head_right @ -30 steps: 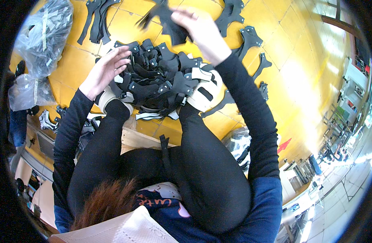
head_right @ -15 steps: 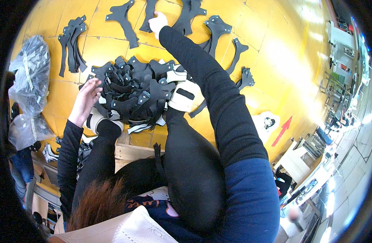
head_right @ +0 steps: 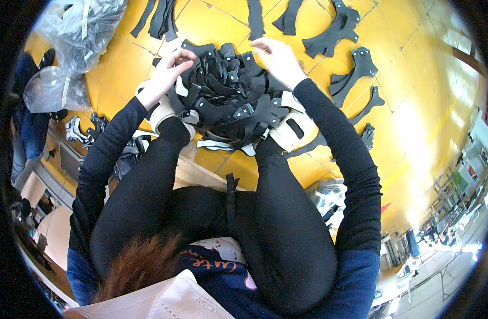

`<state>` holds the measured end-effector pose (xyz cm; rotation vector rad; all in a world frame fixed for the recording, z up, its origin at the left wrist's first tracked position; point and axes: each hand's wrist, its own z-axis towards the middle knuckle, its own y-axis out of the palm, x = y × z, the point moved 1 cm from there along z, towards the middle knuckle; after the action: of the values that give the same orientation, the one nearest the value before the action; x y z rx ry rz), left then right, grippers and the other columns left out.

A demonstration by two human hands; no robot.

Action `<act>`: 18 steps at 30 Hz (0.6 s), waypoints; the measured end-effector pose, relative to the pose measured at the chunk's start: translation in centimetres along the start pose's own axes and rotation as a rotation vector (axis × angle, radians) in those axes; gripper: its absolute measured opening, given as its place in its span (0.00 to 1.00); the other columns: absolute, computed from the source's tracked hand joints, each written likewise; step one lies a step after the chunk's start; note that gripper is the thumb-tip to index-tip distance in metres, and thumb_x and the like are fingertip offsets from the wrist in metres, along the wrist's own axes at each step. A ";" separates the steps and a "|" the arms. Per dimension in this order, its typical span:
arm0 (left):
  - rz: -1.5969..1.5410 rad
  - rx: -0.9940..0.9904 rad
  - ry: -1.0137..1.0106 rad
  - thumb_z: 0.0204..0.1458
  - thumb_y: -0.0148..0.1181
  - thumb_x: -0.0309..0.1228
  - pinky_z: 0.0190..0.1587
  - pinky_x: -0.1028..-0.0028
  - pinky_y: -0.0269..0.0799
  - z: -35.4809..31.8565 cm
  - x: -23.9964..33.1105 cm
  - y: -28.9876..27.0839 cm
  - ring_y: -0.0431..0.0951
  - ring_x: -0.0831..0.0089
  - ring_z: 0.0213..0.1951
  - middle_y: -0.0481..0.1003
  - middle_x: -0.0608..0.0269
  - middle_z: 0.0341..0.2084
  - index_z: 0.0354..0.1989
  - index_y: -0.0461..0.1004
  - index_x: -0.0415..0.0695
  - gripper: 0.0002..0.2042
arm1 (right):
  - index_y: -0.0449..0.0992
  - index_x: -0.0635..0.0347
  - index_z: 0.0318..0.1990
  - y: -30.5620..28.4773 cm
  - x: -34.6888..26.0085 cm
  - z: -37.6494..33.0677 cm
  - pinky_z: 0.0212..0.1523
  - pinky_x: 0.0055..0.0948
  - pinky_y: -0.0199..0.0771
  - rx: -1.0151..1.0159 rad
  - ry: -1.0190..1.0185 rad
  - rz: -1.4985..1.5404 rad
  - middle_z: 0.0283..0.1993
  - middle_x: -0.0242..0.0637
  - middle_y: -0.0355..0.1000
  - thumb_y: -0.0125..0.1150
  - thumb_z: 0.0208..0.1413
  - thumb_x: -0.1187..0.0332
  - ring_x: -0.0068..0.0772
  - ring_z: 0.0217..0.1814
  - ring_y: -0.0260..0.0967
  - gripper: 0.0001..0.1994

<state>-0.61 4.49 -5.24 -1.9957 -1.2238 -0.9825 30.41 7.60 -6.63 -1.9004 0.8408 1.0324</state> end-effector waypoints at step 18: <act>0.587 -0.357 0.166 0.44 0.70 0.42 0.44 0.69 0.65 -1.2 2.1 1.7 0.68 0.69 0.37 0.71 0.66 0.24 0.62 0.64 0.49 0.35 | 0.76 0.57 0.45 5.8 0.4 -4.9 0.37 0.29 0.70 -0.121 0.152 -0.026 0.30 0.36 0.71 0.66 0.51 0.65 0.30 0.33 0.69 0.14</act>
<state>1.27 3.86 -3.02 -2.2890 -0.3402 -1.0739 27.46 0.56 -7.16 -2.1075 0.8531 0.9512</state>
